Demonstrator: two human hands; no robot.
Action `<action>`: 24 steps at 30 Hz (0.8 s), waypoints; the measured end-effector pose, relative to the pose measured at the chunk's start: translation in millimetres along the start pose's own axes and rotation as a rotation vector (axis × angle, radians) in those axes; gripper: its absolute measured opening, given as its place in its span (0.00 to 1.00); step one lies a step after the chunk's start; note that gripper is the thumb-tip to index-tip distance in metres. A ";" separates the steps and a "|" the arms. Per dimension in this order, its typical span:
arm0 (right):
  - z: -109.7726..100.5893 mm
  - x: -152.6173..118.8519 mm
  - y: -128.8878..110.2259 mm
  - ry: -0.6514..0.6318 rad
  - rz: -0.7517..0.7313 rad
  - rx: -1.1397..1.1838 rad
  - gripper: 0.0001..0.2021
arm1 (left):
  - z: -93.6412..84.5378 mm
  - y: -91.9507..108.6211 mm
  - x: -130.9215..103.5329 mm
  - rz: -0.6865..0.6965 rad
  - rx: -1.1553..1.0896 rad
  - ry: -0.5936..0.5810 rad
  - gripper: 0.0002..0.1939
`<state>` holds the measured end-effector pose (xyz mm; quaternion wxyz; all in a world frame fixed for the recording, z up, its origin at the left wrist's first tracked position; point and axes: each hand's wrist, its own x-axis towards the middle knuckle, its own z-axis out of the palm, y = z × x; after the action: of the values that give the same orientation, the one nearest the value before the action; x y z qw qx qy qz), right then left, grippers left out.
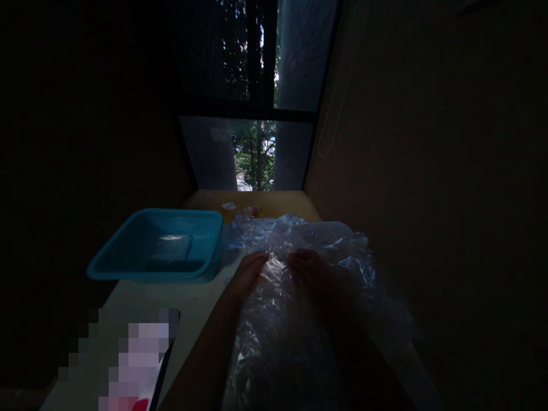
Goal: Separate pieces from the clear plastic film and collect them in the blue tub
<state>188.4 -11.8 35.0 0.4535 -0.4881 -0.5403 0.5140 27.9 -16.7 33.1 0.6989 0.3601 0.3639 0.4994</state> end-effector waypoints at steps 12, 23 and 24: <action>-2.6 4.7 2.7 0.093 -0.105 0.067 0.12 | -0.3 0.5 -2.5 -0.075 -0.024 -0.158 0.09; 1.6 -1.9 -5.9 0.058 -0.103 0.059 0.08 | -1.5 -1.0 -1.6 -0.035 0.022 -0.198 0.16; 0.9 -0.3 -3.5 0.080 -0.111 0.064 0.08 | -2.3 -1.6 -1.3 -0.032 0.029 -0.188 0.16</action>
<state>187.3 -12.2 38.5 0.5181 -0.4627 -0.5312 0.4850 26.4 -18.0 30.9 0.7326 0.4097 0.3093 0.4469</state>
